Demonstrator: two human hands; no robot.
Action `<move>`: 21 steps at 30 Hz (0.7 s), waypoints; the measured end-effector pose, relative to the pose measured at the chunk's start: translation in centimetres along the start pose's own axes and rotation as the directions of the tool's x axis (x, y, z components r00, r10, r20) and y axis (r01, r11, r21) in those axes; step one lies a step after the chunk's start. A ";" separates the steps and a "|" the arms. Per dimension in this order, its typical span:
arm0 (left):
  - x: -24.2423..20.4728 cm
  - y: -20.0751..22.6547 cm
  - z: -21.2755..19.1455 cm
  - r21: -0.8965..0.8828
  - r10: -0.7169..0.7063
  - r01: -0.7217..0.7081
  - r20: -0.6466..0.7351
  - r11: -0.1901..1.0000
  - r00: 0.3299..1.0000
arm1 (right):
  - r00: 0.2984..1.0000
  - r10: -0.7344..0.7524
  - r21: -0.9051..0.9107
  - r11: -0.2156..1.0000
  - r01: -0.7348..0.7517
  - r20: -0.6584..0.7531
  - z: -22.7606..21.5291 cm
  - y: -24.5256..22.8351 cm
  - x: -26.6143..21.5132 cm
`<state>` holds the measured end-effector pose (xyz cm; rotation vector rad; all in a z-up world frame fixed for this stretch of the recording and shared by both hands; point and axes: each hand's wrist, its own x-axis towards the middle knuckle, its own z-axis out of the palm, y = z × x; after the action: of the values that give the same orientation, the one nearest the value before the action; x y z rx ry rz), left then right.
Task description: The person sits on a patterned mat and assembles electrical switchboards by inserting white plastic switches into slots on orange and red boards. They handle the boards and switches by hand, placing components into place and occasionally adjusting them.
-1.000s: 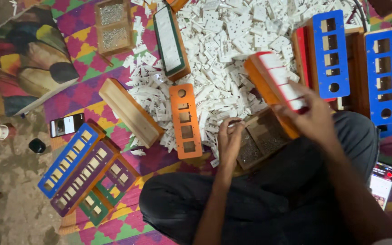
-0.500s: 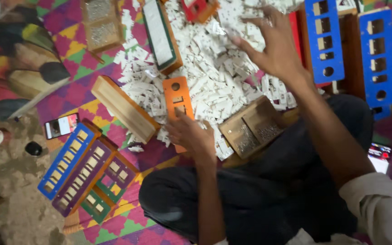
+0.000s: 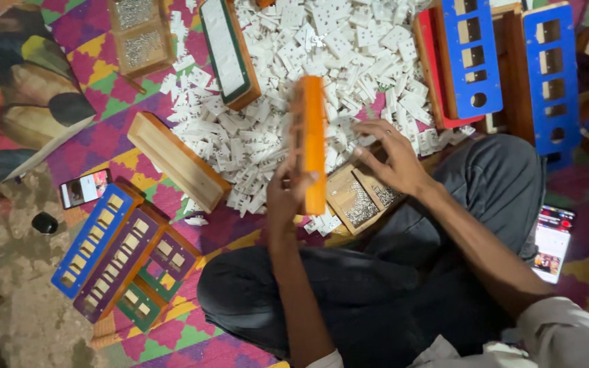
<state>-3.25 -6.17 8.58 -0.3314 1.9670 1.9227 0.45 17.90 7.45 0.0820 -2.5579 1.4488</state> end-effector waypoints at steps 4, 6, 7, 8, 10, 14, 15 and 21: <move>-1.7 1.1 0.9 0.522 0.558 -0.552 0.166 0.650 0.813 | 0.941 -0.321 -0.290 0.916 0.279 -0.108 -1.3 -1.0 -0.1; -2.2 1.7 1.5 0.714 0.558 -0.524 0.223 0.465 0.799 | 0.929 -0.367 -0.444 0.842 0.307 -0.052 -1.9 -0.9 -0.1; -2.4 2.0 1.7 0.700 0.576 -0.581 0.291 0.416 0.764 | 0.935 -0.355 -0.499 0.811 0.306 -0.004 -2.1 -0.7 0.0; -2.6 2.3 1.8 0.683 0.590 -0.634 0.358 0.364 0.724 | 0.939 -0.340 -0.549 0.778 0.306 0.041 -2.1 -0.6 0.1; -2.8 2.7 1.6 0.663 0.584 -0.692 0.452 0.285 0.674 | 0.947 -0.211 -0.552 0.773 0.313 0.242 -2.0 -0.4 0.3; -3.0 2.9 1.1 0.643 0.545 -0.733 0.540 0.225 0.641 | 0.922 -0.083 -0.446 0.857 0.259 0.378 -1.8 -0.4 0.1; -3.0 2.9 0.9 0.633 0.544 -0.743 0.554 0.217 0.630 | 0.916 -0.104 -0.429 0.859 0.279 0.387 -1.7 -0.6 0.1; -2.9 2.7 0.7 0.595 0.582 -0.785 0.580 0.175 0.570 | 0.905 -0.098 -0.365 0.893 0.264 0.415 -0.5 -1.2 -0.2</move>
<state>-1.64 -5.59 12.28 1.2384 2.8112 0.9462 0.92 17.68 8.63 0.5857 -3.0115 0.8586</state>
